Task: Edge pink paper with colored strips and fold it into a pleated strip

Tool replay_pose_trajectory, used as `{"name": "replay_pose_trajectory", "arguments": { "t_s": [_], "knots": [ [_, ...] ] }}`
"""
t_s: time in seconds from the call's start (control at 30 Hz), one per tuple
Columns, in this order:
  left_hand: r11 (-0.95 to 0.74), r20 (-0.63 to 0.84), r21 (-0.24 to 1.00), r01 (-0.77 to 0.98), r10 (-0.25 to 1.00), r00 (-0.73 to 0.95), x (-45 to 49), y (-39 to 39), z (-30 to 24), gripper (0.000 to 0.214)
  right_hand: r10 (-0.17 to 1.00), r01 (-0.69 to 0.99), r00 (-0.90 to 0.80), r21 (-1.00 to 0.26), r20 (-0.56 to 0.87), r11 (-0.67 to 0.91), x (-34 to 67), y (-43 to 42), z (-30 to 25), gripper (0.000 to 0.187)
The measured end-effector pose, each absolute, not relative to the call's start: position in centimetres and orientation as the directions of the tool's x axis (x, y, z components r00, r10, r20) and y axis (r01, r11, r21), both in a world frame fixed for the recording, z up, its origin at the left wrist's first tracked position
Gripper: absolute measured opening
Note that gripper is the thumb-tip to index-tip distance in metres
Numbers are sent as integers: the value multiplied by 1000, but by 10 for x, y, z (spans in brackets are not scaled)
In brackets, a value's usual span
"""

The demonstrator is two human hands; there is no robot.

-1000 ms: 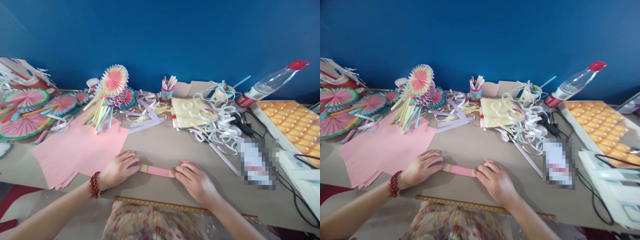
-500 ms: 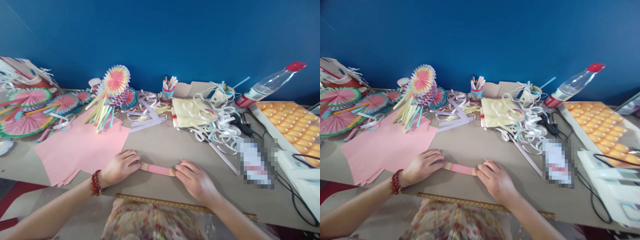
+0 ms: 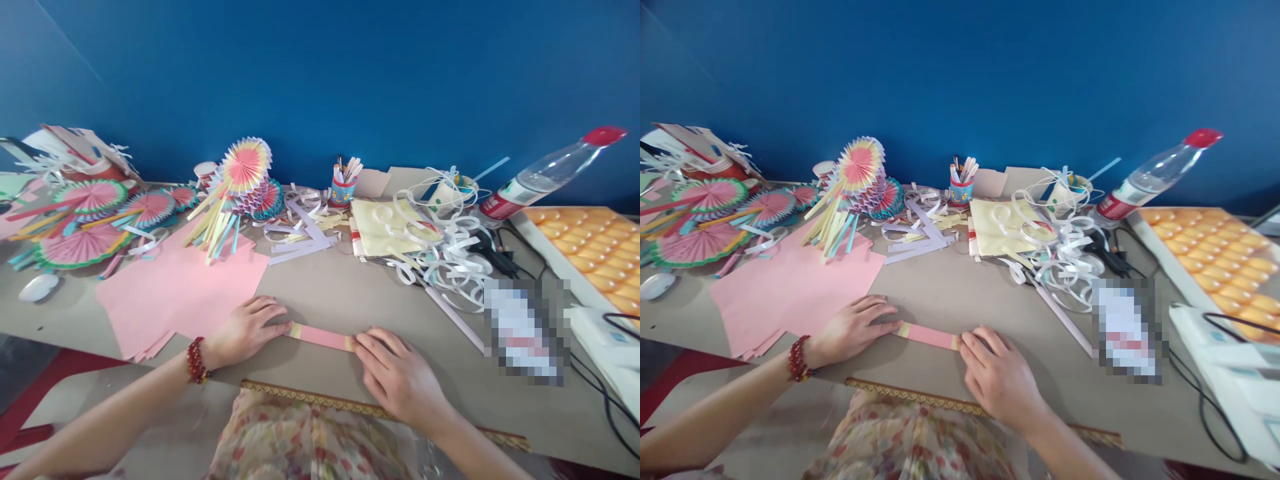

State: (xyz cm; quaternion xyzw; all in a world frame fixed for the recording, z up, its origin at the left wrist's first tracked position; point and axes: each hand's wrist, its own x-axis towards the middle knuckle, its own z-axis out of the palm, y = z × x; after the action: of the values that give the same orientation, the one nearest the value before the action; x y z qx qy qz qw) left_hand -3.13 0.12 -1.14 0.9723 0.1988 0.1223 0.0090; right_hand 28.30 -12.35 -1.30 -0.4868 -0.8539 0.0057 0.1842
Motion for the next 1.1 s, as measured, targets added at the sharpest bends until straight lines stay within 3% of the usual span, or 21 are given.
{"name": "replay_pose_trajectory", "arguments": {
  "t_s": [0.2,0.3,0.43,0.67,0.83,0.97,1.1],
  "knots": [
    [-932,275,32,360,354,894,-28,-6,-12,25,836,870,-426,-95,346,483,277,-127,-18,24],
    [-945,252,18,328,322,913,-25,-11,-13,23,818,853,-475,-56,324,518,279,-128,-23,29],
    [-950,207,5,312,306,929,-23,-12,-13,22,802,835,-506,-52,316,547,283,-129,-25,37],
    [-953,142,-34,302,294,945,-22,-14,-9,28,809,850,-478,-52,343,524,276,-127,-18,30],
    [-952,72,-14,305,303,950,-15,-16,-3,39,825,865,-458,-47,333,499,273,-126,-17,28],
    [-954,88,7,300,299,950,-12,-16,-7,55,836,871,-457,-35,305,489,271,-127,-19,30],
    [-936,117,1,351,348,930,-14,-16,-13,57,854,889,-425,-39,299,456,268,-127,-19,28]
  ]
}}
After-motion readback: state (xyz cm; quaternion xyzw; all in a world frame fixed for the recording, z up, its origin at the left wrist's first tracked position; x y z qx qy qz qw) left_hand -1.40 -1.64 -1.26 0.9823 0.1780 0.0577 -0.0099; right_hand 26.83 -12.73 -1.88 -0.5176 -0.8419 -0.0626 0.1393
